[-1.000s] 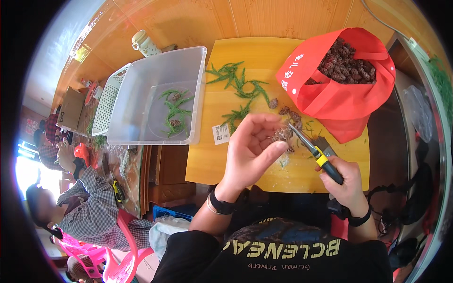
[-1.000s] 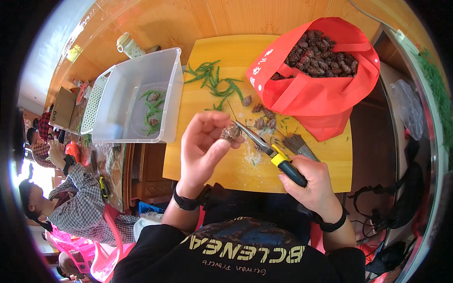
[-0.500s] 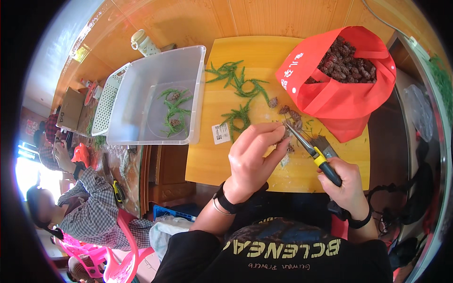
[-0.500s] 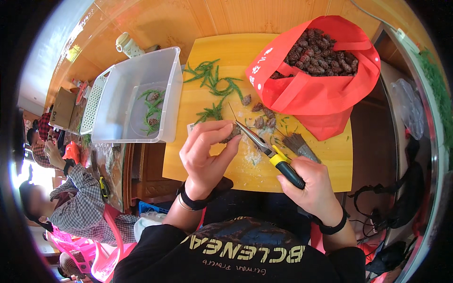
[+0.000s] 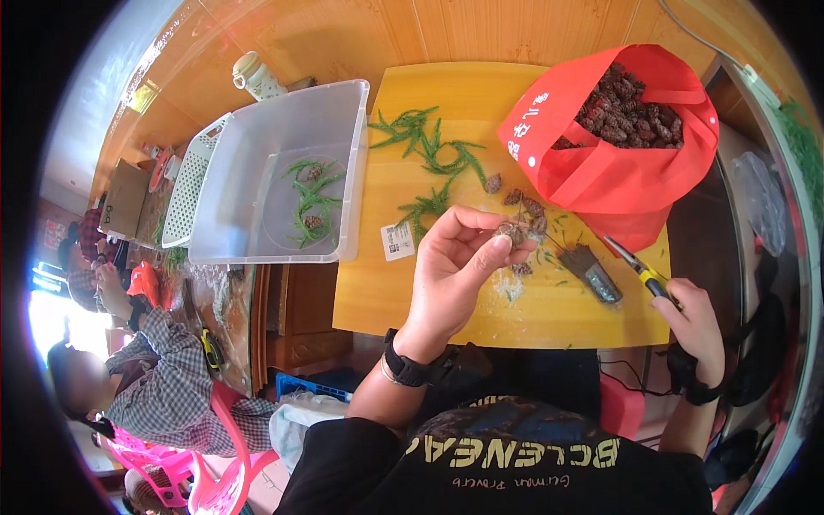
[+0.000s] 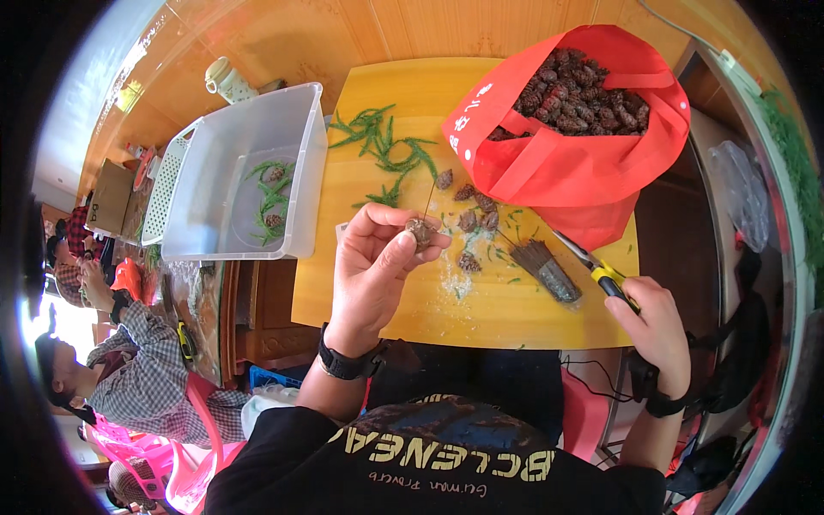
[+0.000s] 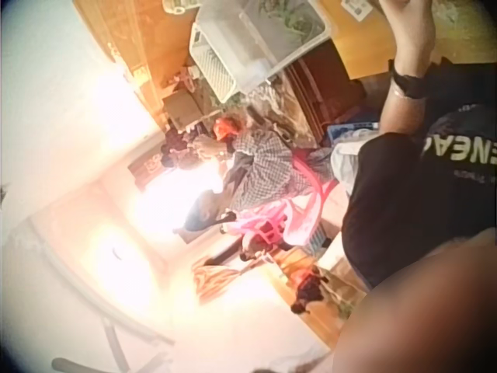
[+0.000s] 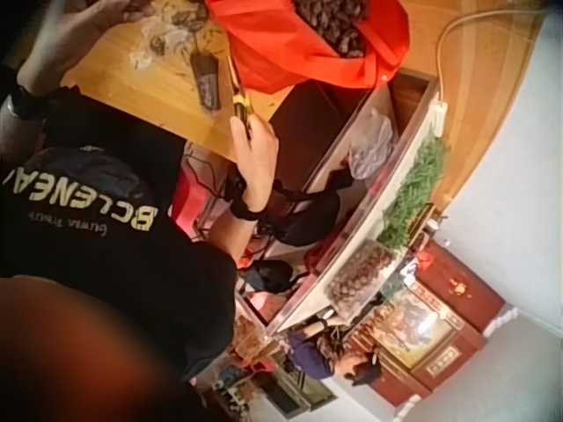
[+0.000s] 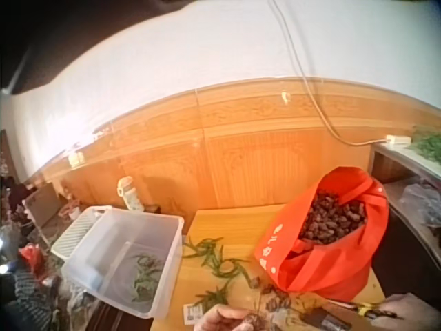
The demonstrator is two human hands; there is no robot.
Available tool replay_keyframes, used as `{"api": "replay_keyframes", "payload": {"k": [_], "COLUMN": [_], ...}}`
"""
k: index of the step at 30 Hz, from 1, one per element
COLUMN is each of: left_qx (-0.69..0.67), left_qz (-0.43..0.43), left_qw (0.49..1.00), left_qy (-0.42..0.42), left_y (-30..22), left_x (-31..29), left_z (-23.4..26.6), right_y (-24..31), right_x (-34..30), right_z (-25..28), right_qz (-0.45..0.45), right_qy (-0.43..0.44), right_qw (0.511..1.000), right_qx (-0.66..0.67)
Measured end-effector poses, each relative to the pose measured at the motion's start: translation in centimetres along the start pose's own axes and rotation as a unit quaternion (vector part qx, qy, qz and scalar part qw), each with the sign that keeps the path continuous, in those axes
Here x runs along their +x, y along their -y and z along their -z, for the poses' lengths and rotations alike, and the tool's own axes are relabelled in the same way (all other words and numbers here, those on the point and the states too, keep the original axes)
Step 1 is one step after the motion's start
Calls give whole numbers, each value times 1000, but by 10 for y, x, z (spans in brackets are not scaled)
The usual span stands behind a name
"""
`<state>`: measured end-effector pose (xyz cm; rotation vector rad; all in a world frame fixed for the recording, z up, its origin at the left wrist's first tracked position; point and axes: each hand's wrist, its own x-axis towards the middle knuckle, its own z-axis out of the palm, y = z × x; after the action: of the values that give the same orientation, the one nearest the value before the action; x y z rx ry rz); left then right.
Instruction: Assembling artificial pine branches by trimming them with pliers and attaching pine cones.
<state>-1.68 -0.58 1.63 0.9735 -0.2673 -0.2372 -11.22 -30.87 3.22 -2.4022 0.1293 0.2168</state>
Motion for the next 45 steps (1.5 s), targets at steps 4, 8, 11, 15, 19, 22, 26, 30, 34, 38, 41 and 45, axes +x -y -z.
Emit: {"api": "replay_keyframes", "payload": {"k": [4,8,11,15,19,22,26,30,34,38,41,45], "left_qx": [-13,-21,-54,-53,-33,43,195,281,223,243,219,239], "left_qz": [-3,19,44,54,71,72,21,-36,-6,5,13,15], "left_qw": [1000,999,997,997,996,994,976,954,973,969,975,967], "left_qy": [22,33,33,22,37,64,98,99,59,39,29,86], "left_y": [3,2,1,1,6,18,31,41,40,41,44,37], "left_x": [1,1,0,-1,0,-3,-3,-4,-6,-8,-9,-4], "left_z": [-1,1,-1,-2,1,3,-3,1,3,3,4,8], "right_y": [-36,-52,-57,-54,-17,36,69,82,84,82,80,71], "right_x": [7,12,16,19,21,23,35,50,59,62,60,58], "right_z": [-9,-22,-27,-29,-21,-29,-55,-84,-91,-98,-101,-101], "right_qz": [54,49,49,52,81,153,198,210,197,214,204,180], "right_qy": [-31,-21,10,-5,-38,-64,38,28,44,21,15,20], "right_qw": [989,989,983,983,990,985,965,938,929,923,913,899], "right_qx": [-135,-141,-174,-175,-111,39,169,276,311,319,354,398]}}
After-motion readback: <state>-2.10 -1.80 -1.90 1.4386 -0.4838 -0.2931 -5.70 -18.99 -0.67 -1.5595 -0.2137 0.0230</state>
